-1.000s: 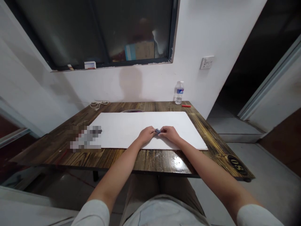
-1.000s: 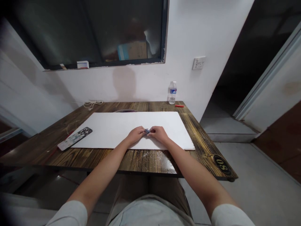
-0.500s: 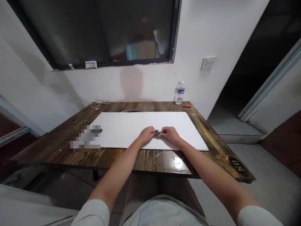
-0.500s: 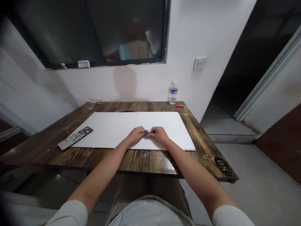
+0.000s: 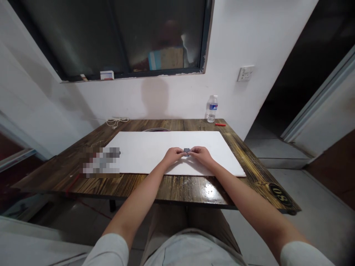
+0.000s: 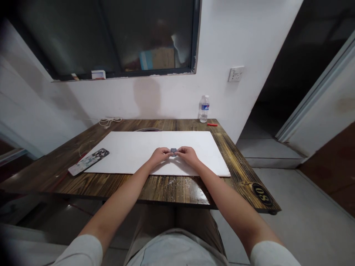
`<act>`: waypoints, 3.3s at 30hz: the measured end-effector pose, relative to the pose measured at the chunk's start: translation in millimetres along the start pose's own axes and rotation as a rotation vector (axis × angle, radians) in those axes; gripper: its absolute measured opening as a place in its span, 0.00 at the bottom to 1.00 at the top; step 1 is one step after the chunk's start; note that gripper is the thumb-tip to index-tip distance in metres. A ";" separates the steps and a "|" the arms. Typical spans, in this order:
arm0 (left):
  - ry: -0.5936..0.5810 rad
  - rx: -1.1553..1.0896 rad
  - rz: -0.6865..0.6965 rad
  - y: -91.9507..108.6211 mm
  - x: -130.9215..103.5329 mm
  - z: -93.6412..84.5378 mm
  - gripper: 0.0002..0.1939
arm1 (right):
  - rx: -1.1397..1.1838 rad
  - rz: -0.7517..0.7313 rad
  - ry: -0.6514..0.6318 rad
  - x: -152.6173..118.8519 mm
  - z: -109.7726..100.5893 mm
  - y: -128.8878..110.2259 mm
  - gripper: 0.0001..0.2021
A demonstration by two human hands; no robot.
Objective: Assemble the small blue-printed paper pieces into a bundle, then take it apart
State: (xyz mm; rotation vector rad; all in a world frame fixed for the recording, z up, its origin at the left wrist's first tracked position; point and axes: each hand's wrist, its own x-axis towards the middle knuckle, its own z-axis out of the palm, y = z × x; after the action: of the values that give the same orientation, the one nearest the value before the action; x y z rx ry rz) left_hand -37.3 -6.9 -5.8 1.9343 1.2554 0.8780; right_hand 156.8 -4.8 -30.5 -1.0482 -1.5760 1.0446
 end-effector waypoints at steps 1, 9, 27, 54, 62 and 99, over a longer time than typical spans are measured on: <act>-0.001 -0.033 -0.017 -0.5 0.2 -0.1 0.20 | 0.029 0.009 -0.003 -0.7 0.6 -1.2 0.17; -0.034 -0.122 -0.095 2.1 -1.5 -2.3 0.23 | 0.131 0.048 -0.030 -5.0 2.0 -12.0 0.20; -0.080 -0.138 -0.071 3.1 -2.5 -2.7 0.25 | 0.198 0.093 -0.012 -10.0 3.2 -20.6 0.20; 0.127 -0.235 -0.164 1.2 1.1 -4.7 0.23 | -0.093 0.125 0.165 15.0 -44.5 5.5 0.21; 0.189 -0.233 -0.182 2.4 0.9 -6.1 0.23 | -0.361 0.077 -0.055 11.0 -50.1 7.6 0.10; -0.002 -0.148 -0.053 8.6 -3.6 -4.7 0.24 | 0.176 0.014 -0.056 -2.3 1.4 -13.2 0.19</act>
State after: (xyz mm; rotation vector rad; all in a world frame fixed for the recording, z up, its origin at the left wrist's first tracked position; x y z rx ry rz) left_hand -38.0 -12.2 3.1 1.7781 1.2005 0.9151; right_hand 153.9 -10.7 -18.8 -0.9180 -1.4930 1.2085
